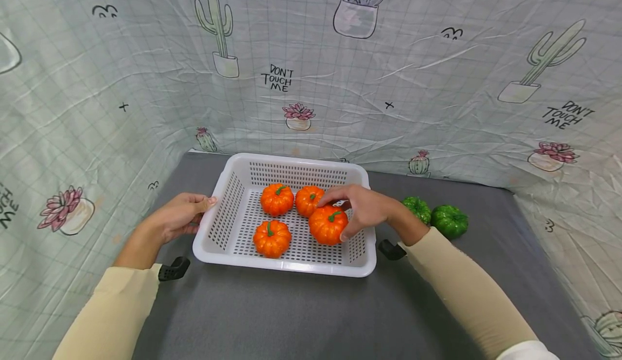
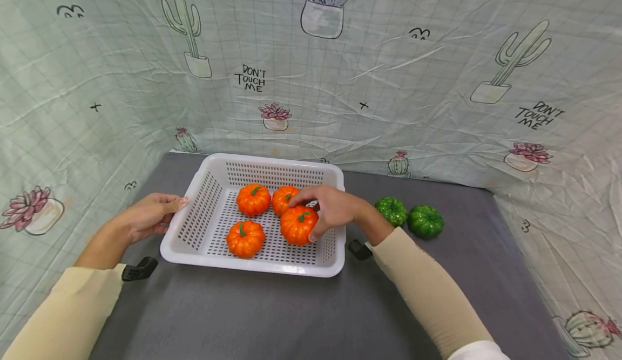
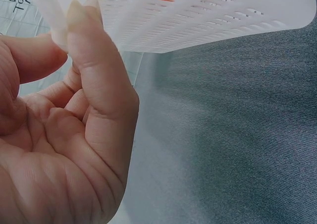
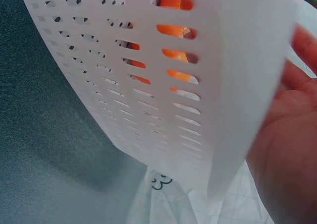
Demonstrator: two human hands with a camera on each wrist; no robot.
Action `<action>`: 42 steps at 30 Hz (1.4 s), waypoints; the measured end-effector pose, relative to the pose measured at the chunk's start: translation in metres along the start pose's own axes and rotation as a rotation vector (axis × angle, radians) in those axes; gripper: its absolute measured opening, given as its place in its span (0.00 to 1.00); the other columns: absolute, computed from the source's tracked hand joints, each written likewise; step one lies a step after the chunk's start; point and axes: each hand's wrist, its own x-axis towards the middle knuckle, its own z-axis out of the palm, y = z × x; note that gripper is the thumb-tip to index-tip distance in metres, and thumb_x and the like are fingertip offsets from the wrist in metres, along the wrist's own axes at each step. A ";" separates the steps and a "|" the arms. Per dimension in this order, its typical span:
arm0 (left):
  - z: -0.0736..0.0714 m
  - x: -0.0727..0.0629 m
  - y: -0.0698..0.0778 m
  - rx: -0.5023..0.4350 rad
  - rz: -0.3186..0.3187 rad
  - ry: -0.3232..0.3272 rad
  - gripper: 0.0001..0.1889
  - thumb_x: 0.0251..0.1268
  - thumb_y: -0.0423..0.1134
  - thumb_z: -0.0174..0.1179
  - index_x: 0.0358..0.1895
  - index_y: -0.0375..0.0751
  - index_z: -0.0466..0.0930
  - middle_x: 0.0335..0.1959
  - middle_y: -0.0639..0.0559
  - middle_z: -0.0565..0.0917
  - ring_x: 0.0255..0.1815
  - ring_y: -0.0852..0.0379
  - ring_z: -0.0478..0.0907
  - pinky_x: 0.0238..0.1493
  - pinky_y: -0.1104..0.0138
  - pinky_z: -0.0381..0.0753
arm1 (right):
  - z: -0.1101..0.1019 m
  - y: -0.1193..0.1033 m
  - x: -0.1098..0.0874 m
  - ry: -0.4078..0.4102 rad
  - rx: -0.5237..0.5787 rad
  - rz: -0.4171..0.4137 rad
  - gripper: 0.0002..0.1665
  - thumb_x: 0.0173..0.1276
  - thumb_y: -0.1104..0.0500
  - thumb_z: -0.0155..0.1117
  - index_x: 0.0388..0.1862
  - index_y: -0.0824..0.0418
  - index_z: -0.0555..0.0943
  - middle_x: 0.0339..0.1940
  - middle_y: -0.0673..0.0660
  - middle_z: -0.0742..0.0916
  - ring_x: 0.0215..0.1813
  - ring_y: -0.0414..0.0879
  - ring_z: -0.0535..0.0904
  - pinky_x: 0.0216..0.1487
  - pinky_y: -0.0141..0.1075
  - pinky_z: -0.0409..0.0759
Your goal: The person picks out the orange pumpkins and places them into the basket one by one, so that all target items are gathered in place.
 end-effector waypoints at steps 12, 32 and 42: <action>-0.001 0.000 0.000 0.006 -0.002 0.003 0.27 0.84 0.50 0.50 0.66 0.26 0.72 0.45 0.52 0.88 0.44 0.56 0.87 0.45 0.57 0.88 | 0.004 0.002 0.003 -0.008 0.003 0.010 0.43 0.48 0.62 0.83 0.66 0.56 0.81 0.69 0.55 0.82 0.67 0.52 0.76 0.69 0.53 0.78; 0.000 -0.001 0.002 0.022 -0.002 0.013 0.28 0.84 0.50 0.51 0.67 0.26 0.71 0.45 0.51 0.88 0.45 0.55 0.87 0.46 0.55 0.88 | 0.010 -0.002 0.009 -0.024 -0.040 0.013 0.41 0.48 0.63 0.82 0.65 0.55 0.82 0.69 0.55 0.82 0.67 0.51 0.77 0.67 0.53 0.79; 0.000 -0.001 0.001 0.022 0.001 0.010 0.27 0.84 0.50 0.50 0.66 0.25 0.72 0.45 0.51 0.88 0.45 0.55 0.87 0.46 0.55 0.88 | 0.013 -0.002 0.012 -0.018 -0.066 0.027 0.42 0.48 0.64 0.83 0.67 0.55 0.81 0.69 0.54 0.82 0.65 0.50 0.78 0.66 0.50 0.80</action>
